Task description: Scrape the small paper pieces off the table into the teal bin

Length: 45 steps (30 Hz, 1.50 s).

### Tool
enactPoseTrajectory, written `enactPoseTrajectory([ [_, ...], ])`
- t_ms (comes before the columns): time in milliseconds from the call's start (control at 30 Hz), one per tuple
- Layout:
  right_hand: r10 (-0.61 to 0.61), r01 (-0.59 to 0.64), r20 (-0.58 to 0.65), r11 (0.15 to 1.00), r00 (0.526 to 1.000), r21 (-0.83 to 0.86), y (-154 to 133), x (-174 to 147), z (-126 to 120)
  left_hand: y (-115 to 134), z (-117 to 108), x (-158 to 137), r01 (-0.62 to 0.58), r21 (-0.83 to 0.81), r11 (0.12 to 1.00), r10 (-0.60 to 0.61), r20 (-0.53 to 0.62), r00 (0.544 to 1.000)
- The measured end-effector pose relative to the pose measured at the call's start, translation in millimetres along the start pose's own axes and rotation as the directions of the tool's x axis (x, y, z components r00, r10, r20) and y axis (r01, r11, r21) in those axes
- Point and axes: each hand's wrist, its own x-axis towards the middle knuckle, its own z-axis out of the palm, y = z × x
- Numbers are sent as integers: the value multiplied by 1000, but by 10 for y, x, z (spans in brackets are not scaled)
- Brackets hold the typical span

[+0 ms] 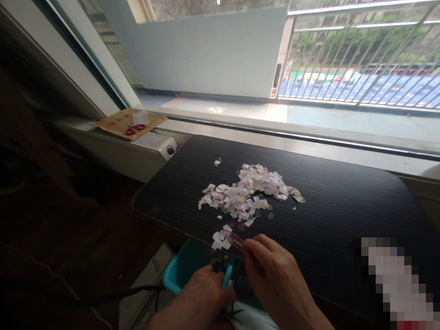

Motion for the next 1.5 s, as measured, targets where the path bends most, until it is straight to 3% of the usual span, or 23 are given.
enactPoseTrajectory([
  [300, -3, 3, 6, 1000, 1000, -12, 23, -13, -23, -88, 95, -104, 17, -33, 999, -20, -80, 997],
  [600, -36, 42, 77, 995, 996, -85, -27, -25, 8, -269, 175, -550, 165, -158, 974, -180, -86, 980],
  [800, -95, 110, 109, 985, 989, -134, -27, -79, -37, -237, 116, -719, 263, -185, 947, -287, -113, 951],
  [1100, -119, 136, 95, 970, 988, -202, 14, -169, -60, -179, 116, -703, 254, -177, 951, -283, -164, 945],
  [1333, -133, 128, -11, 973, 991, -190, 71, -223, -81, -153, 87, -698, 241, -161, 957, -268, -177, 947],
  [1500, -111, 102, -36, 975, 993, -196, 83, -218, -68, -75, 96, -514, 139, -29, 990, -142, -134, 981],
])
